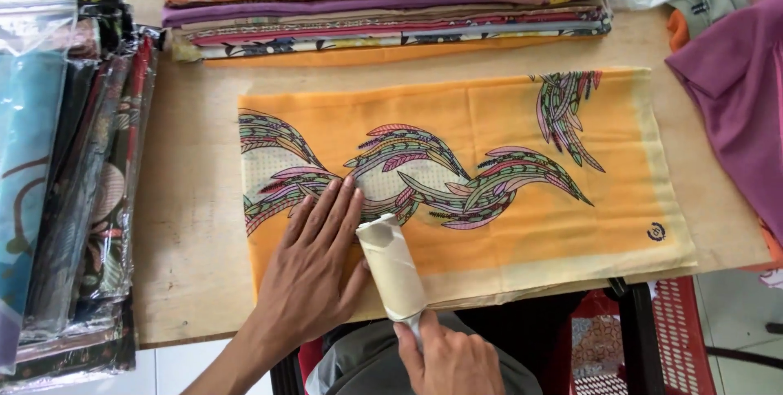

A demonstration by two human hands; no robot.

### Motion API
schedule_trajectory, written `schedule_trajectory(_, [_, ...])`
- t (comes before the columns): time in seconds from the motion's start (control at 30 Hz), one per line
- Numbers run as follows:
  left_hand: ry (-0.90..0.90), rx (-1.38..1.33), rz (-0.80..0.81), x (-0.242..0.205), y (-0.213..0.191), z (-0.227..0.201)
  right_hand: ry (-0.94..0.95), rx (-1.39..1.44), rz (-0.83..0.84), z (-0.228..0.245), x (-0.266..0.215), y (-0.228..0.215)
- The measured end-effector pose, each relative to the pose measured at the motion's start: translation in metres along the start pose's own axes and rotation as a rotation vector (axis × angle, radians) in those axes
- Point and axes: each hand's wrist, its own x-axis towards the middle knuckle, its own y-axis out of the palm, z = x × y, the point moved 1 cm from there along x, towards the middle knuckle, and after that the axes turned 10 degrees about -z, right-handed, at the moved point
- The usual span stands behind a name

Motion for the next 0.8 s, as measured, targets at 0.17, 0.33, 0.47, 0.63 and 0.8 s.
schedule_trajectory(0.17, [-0.008,0.054,0.005,0.001,0.001,-0.001,0.083,-0.187,0.069,-0.031,0.008,-0.013])
schedule_trajectory(0.33, [-0.014,0.080,0.012,0.000,0.002,0.000,0.309,-0.296,0.190,-0.093,0.026,-0.036])
schedule_trajectory(0.47, [-0.009,0.083,0.023,0.001,0.001,0.000,0.445,-0.436,0.201,-0.161,0.037,-0.056])
schedule_trajectory(0.63, [-0.001,0.103,0.031,0.001,0.001,-0.001,0.696,-0.334,0.276,-0.230,0.050,-0.094])
schedule_trajectory(0.8, [-0.002,0.091,0.004,0.002,0.004,-0.005,0.720,-0.322,0.138,-0.252,0.042,-0.089])
